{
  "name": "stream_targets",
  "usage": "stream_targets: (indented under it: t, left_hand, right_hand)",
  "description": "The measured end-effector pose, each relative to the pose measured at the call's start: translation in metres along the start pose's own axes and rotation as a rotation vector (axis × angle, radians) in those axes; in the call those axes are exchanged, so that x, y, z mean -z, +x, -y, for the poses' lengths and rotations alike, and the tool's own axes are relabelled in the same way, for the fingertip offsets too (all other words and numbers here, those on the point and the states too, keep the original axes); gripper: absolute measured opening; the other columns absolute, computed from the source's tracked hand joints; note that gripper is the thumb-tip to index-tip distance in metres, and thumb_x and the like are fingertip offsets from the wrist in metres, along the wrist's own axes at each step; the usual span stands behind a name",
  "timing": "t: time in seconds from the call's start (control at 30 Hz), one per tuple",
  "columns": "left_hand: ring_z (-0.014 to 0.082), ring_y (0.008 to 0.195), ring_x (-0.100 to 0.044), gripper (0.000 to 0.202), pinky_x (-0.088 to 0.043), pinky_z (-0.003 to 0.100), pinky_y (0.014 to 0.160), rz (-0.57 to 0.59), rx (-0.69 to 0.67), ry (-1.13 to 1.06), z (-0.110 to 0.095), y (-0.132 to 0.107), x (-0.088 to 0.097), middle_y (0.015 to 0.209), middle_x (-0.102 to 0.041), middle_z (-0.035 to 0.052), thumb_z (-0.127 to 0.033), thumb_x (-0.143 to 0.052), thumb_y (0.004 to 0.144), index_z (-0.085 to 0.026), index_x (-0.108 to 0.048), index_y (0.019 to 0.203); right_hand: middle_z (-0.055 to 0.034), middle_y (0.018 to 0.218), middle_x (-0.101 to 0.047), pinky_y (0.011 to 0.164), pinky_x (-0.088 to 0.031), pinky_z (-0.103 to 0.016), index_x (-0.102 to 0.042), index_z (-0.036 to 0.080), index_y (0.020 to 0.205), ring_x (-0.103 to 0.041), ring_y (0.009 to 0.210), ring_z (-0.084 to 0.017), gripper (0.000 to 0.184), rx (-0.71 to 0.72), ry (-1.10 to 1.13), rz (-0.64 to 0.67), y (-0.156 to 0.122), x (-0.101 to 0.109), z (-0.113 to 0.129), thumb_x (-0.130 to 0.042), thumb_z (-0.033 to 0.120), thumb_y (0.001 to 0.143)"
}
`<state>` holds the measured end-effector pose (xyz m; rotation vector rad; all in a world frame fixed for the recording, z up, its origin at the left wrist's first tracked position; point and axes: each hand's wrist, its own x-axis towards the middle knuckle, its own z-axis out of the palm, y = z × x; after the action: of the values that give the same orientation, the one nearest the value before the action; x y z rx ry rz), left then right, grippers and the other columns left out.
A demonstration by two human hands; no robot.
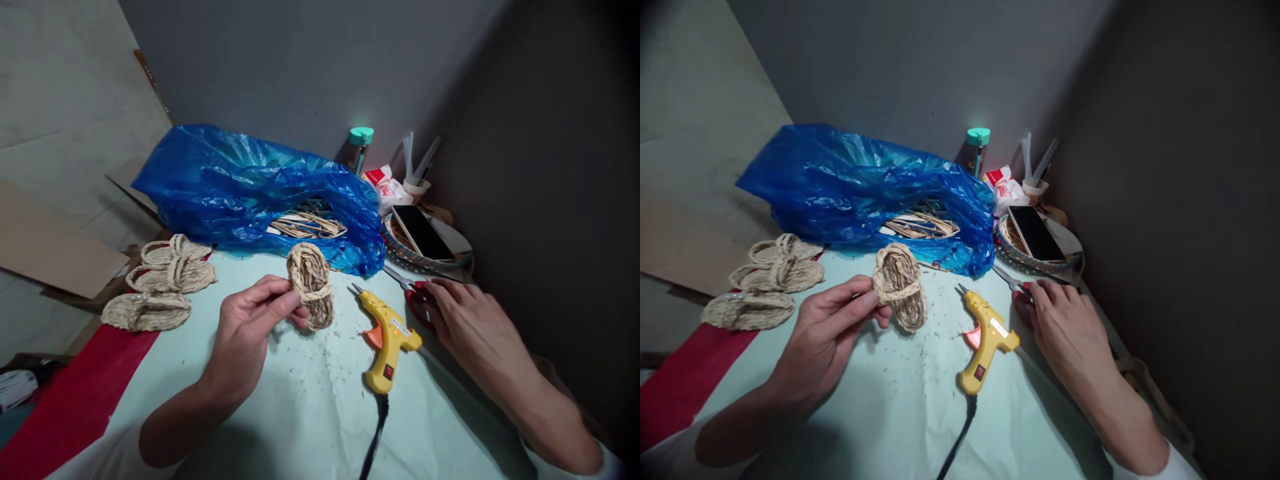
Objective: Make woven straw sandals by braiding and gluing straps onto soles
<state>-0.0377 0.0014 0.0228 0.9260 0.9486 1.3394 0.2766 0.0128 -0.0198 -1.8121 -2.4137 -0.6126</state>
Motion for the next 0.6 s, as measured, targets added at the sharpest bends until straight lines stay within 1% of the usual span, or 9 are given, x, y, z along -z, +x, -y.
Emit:
stream_targets:
  t: [0.1, 0.17, 0.2, 0.3, 0.33, 0.37, 0.43, 0.5, 0.6]
  left_hand:
    - [0.0112, 0.065, -0.066, 0.009, -0.056, 0.020, 0.065, -0.023, 0.032, -0.005, 0.002, 0.002, 0.000, 0.075, -0.065, 0.0005, -0.016, -0.072, 0.082, -0.016, -0.077, 0.074]
    - [0.0126, 0.065, -0.068, 0.005, -0.057, 0.022, 0.067, -0.032, 0.064, -0.013, 0.003, 0.004, 0.000, 0.073, -0.068, 0.0018, -0.019, -0.073, 0.082, -0.016, -0.077, 0.079]
    - [0.0134, 0.066, -0.069, 0.005, -0.058, 0.022, 0.069, -0.034, 0.085, -0.015, 0.004, 0.004, 0.000, 0.073, -0.070, 0.0024, -0.020, -0.074, 0.082, -0.016, -0.077, 0.083]
    - [0.0137, 0.068, -0.071, 0.017, -0.058, 0.021, 0.070, -0.029, 0.122, 0.012, 0.005, 0.004, 0.002, 0.075, -0.073, 0.0029, -0.022, -0.076, 0.081, -0.017, -0.075, 0.097]
    - [0.0138, 0.068, -0.071, 0.021, -0.058, 0.021, 0.068, -0.024, 0.128, 0.026, 0.005, 0.004, 0.003, 0.077, -0.073, 0.0031, -0.022, -0.077, 0.080, -0.018, -0.074, 0.100]
    - [0.0141, 0.068, -0.071, 0.023, -0.058, 0.021, 0.065, -0.016, 0.132, 0.036, 0.005, 0.004, 0.003, 0.079, -0.072, 0.0032, -0.022, -0.077, 0.079, -0.018, -0.073, 0.101]
    - [0.0143, 0.065, -0.071, 0.023, -0.057, 0.020, 0.059, -0.002, 0.146, 0.059, 0.006, 0.005, 0.003, 0.079, -0.071, 0.0033, -0.021, -0.078, 0.078, -0.017, -0.073, 0.100]
    - [0.0137, 0.060, -0.070, 0.022, -0.055, 0.019, 0.056, 0.011, 0.178, 0.097, 0.008, 0.006, 0.003, 0.075, -0.070, 0.0031, -0.023, -0.078, 0.078, -0.016, -0.073, 0.099]
    - [0.0141, 0.056, -0.069, 0.021, -0.055, 0.021, 0.056, 0.062, 0.243, 0.162, 0.012, 0.009, 0.004, 0.072, -0.072, 0.0046, -0.027, -0.076, 0.080, -0.015, -0.072, 0.097]
  right_hand:
    - [-0.0208, 0.113, -0.069, 0.075, -0.052, -0.047, -0.064, 0.009, 0.115, -0.064, 0.093, -0.034, 0.033, 0.014, 0.072, -0.025, 0.001, 0.002, 0.003, -0.039, 0.026, 0.101]
    - [-0.0187, 0.113, -0.069, 0.077, -0.053, -0.045, -0.063, 0.012, 0.115, -0.066, 0.093, -0.031, 0.031, 0.021, 0.216, -0.057, 0.002, 0.008, 0.008, -0.042, 0.028, 0.101]
    - [-0.0177, 0.113, -0.069, 0.077, -0.054, -0.043, -0.063, 0.013, 0.115, -0.067, 0.093, -0.030, 0.029, 0.026, 0.310, -0.064, 0.004, 0.013, 0.011, -0.043, 0.029, 0.101]
    - [-0.0136, 0.114, -0.070, 0.076, -0.054, -0.036, -0.063, 0.016, 0.116, -0.069, 0.094, -0.025, 0.026, 0.058, 0.582, -0.033, 0.014, 0.035, 0.022, -0.046, 0.028, 0.101]
    - [-0.0118, 0.112, -0.071, 0.075, -0.054, -0.033, -0.063, 0.016, 0.115, -0.070, 0.092, -0.022, 0.024, 0.075, 0.664, -0.020, 0.018, 0.043, 0.027, -0.047, 0.028, 0.101]
    - [-0.0095, 0.106, -0.072, 0.073, -0.053, -0.031, -0.064, 0.017, 0.114, -0.070, 0.085, -0.020, 0.023, 0.097, 0.748, -0.014, 0.023, 0.051, 0.033, -0.048, 0.028, 0.101]
    - [-0.0049, 0.097, -0.073, 0.067, -0.051, -0.026, -0.065, 0.019, 0.111, -0.067, 0.075, -0.015, 0.020, 0.105, 0.891, 0.048, 0.032, 0.062, 0.044, -0.051, 0.028, 0.100]
    - [-0.0028, 0.095, -0.074, 0.066, -0.050, -0.024, -0.066, 0.020, 0.113, -0.068, 0.076, -0.014, 0.019, 0.091, 1.005, 0.087, 0.038, 0.067, 0.056, -0.054, 0.028, 0.100]
    - [-0.0032, 0.103, -0.074, 0.073, -0.050, -0.024, -0.065, 0.020, 0.116, -0.069, 0.083, -0.014, 0.021, 0.107, 1.112, 0.100, 0.041, 0.063, 0.073, -0.055, 0.028, 0.100]
